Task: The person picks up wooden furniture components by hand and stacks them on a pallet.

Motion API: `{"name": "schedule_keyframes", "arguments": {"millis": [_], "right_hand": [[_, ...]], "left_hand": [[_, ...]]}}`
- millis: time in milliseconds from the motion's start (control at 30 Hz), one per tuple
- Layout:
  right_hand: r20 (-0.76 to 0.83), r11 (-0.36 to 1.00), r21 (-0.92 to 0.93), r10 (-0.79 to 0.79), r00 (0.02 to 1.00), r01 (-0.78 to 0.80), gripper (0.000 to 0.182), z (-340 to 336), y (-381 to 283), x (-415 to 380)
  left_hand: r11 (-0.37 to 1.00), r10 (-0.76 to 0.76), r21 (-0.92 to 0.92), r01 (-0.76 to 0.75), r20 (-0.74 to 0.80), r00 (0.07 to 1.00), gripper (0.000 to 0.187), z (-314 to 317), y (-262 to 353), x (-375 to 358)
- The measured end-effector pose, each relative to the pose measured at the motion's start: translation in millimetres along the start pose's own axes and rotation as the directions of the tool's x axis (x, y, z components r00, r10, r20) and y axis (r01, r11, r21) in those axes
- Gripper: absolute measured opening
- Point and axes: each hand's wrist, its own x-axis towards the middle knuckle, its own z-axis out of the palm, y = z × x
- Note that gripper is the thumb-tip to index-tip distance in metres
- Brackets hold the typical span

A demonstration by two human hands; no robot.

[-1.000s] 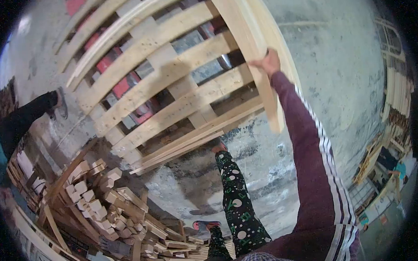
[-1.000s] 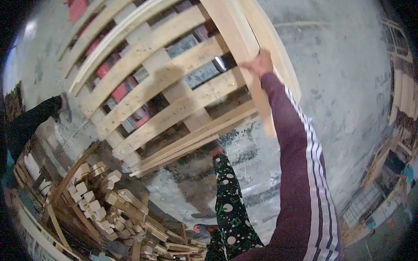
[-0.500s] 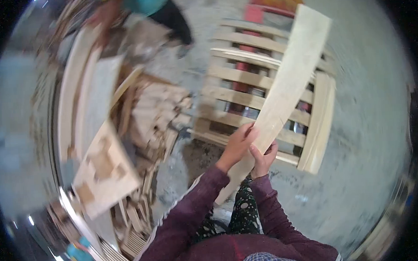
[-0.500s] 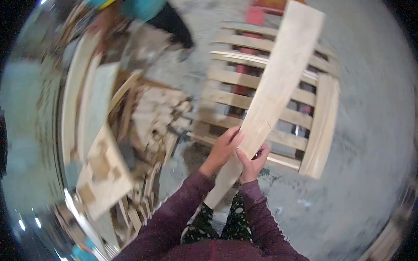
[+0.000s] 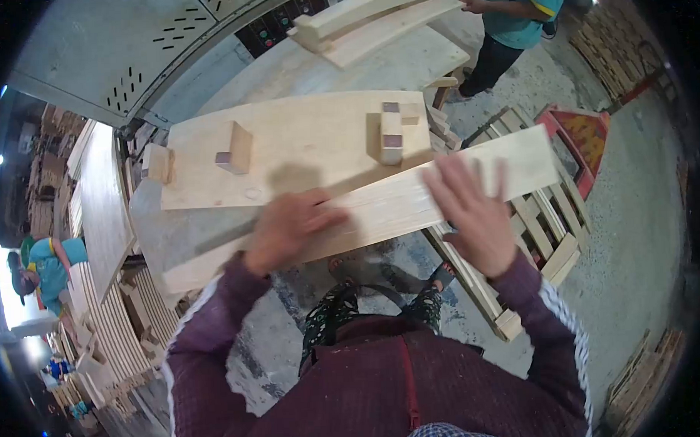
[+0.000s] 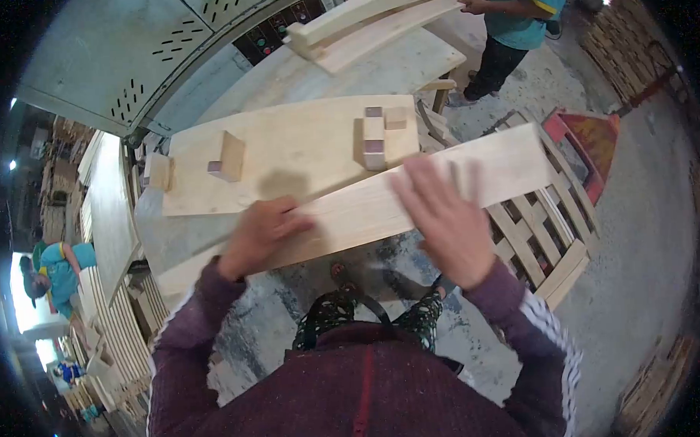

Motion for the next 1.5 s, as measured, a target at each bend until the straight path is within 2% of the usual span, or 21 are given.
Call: {"name": "schedule_keyframes", "arguments": {"millis": [67, 133, 200, 267, 300, 367, 633, 700, 733, 800, 833, 900, 1000, 1067, 1133, 1200, 1233, 1300, 1367, 1433, 1500], "right_hand": [[0.029, 0.990, 0.019, -0.138, 0.990, 0.137, 0.113, 14, -68, 54], [-0.040, 0.957, 0.229, -0.172, 0.984, 0.177, 0.106, 33, -119, 96], [-0.132, 0.878, 0.422, -0.185, 0.974, 0.224, 0.104, 64, -157, 140], [-0.235, 0.913, 0.328, -0.170, 0.957, 0.243, 0.098, 82, -183, 182], [-0.237, 0.920, 0.326, -0.141, 0.961, 0.216, 0.098, 84, -188, 202], [-0.222, 0.921, 0.312, -0.166, 0.961, 0.232, 0.095, 89, -191, 232], [-0.139, 0.958, 0.254, -0.098, 0.985, 0.131, 0.096, 126, -155, 263], [-0.115, 0.957, 0.268, -0.087, 0.990, 0.115, 0.098, 134, -143, 265], [-0.097, 0.954, 0.275, -0.092, 0.991, 0.116, 0.099, 138, -139, 265], [-0.072, 0.949, 0.291, -0.107, 0.992, 0.124, 0.100, 145, -133, 263], [-0.108, 0.952, 0.280, -0.100, 0.989, 0.127, 0.100, 148, -131, 262], [-0.124, 0.944, 0.303, -0.101, 0.987, 0.134, 0.100, 153, -131, 268], [-0.046, 0.937, 0.334, -0.097, 0.994, 0.107, 0.100, 156, -130, 274], [-0.024, 0.956, 0.279, -0.087, 0.996, 0.091, 0.100, 152, -140, 276], [0.022, 0.961, 0.269, -0.066, 0.998, 0.057, 0.099, 144, -145, 281], [0.056, 0.963, 0.265, -0.068, 0.996, 0.051, 0.099, 145, -152, 274], [0.035, 0.965, 0.258, -0.064, 0.997, 0.053, 0.099, 146, -151, 271], [0.012, 0.969, 0.241, -0.053, 0.999, 0.049, 0.099, 147, -156, 264], [-0.127, 0.995, 0.101, 0.010, 0.992, 0.003, 0.094, 152, -165, 250], [-0.157, 0.997, 0.057, 0.062, 0.986, -0.054, 0.090, 155, -171, 230], [-0.190, 0.993, 0.016, 0.119, 0.974, -0.118, 0.086, 160, -170, 214]], "left_hand": [[0.996, 0.030, 0.088, -0.034, 0.052, 0.998, 0.037, -60, -58, -34], [0.975, 0.063, 0.207, -0.077, 0.074, 0.995, 0.034, -107, -110, -46], [0.981, 0.129, 0.138, -0.134, 0.040, 0.991, 0.037, -145, -162, -51], [0.975, -0.039, 0.220, 0.021, 0.076, 0.996, 0.039, -180, -196, -44], [0.974, -0.018, 0.227, -0.005, 0.095, 0.995, 0.039, -191, -210, -36], [0.976, -0.068, 0.207, 0.073, -0.029, 0.997, 0.041, -198, -239, -19], [0.937, 0.062, 0.345, -0.046, -0.035, 0.997, 0.034, -187, -266, 33], [0.891, 0.349, 0.372, -0.259, -0.198, 0.916, 0.030, -196, -282, 34], [0.891, 0.350, 0.371, -0.262, -0.192, 0.917, 0.030, -202, -297, 31], [0.889, 0.273, 0.454, -0.065, -0.411, 0.870, 0.037, -217, -335, 21], [0.890, 0.255, 0.455, -0.042, -0.418, 0.872, 0.037, -224, -358, 20], [0.878, 0.181, 0.452, 0.157, -0.617, 0.766, 0.044, -237, -419, -4], [0.895, -0.055, 0.207, 0.395, -0.829, 0.557, 0.050, -240, -523, -38], [0.825, -0.275, -0.008, 0.565, -0.879, 0.389, 0.059, -243, -552, -67], [0.779, -0.621, -0.539, 0.319, -0.594, 0.512, 0.064, -241, -564, -84], [0.454, -0.836, -0.865, 0.216, -0.329, 0.440, 0.062, -222, -534, -96], [0.453, -0.838, -0.866, 0.210, -0.333, 0.433, 0.062, -218, -537, -98], [0.394, -0.786, -0.906, 0.153, -0.246, 0.566, 0.059, -204, -561, -87], [0.374, -0.791, -0.916, 0.141, -0.236, 0.564, 0.051, -192, -590, -72], [0.473, -0.798, -0.876, 0.094, -0.381, 0.467, 0.048, -184, -603, -58], [0.505, -0.774, -0.858, 0.096, -0.401, 0.489, 0.047, -185, -597, -54]]}}
